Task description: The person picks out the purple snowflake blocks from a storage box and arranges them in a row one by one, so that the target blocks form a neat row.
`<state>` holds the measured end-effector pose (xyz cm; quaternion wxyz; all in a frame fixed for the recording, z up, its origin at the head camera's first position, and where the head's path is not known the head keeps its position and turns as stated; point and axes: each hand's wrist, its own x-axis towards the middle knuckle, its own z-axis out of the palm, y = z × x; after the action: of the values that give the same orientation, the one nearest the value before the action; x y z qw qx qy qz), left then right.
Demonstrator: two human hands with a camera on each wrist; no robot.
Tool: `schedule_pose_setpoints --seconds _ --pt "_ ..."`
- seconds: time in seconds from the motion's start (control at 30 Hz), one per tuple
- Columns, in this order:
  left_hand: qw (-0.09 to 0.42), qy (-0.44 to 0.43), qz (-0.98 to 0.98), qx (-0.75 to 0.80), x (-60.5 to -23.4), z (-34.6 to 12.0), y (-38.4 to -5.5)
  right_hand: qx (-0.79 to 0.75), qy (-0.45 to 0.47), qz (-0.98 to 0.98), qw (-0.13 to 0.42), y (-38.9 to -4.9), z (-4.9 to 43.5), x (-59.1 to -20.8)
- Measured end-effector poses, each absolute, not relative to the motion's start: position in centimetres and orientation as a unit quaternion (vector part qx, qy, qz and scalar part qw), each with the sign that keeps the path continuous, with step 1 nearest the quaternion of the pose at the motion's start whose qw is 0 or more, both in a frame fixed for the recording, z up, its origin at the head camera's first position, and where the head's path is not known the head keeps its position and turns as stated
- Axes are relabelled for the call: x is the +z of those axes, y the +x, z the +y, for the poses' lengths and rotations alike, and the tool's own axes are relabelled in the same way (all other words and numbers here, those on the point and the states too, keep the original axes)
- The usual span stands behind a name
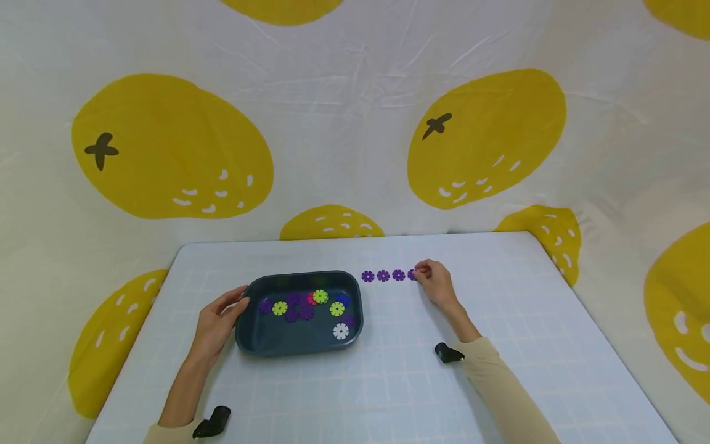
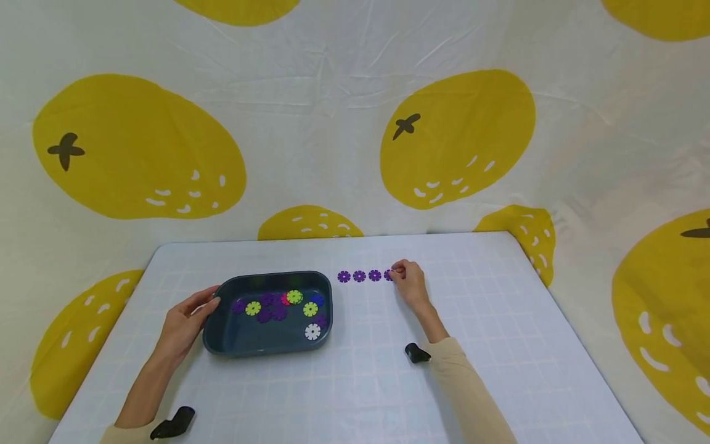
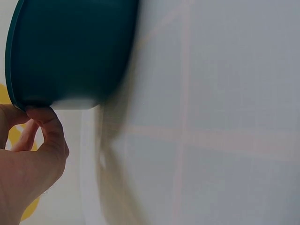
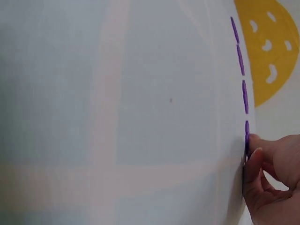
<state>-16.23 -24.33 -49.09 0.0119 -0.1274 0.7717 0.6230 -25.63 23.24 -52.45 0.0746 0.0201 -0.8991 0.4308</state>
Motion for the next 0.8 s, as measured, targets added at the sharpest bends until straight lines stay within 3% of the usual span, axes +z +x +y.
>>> schedule_pose_setpoints --seconds 0.4,0.8 --pt "-0.007 -0.108 0.761 0.640 -49.2 -24.4 -16.2 0.456 -0.004 -0.886 0.084 -24.9 22.9 -52.6" --pt "0.000 -0.111 0.763 0.636 -49.1 -24.6 -16.3 0.478 0.077 -0.871 0.083 -24.6 20.1 -49.6"
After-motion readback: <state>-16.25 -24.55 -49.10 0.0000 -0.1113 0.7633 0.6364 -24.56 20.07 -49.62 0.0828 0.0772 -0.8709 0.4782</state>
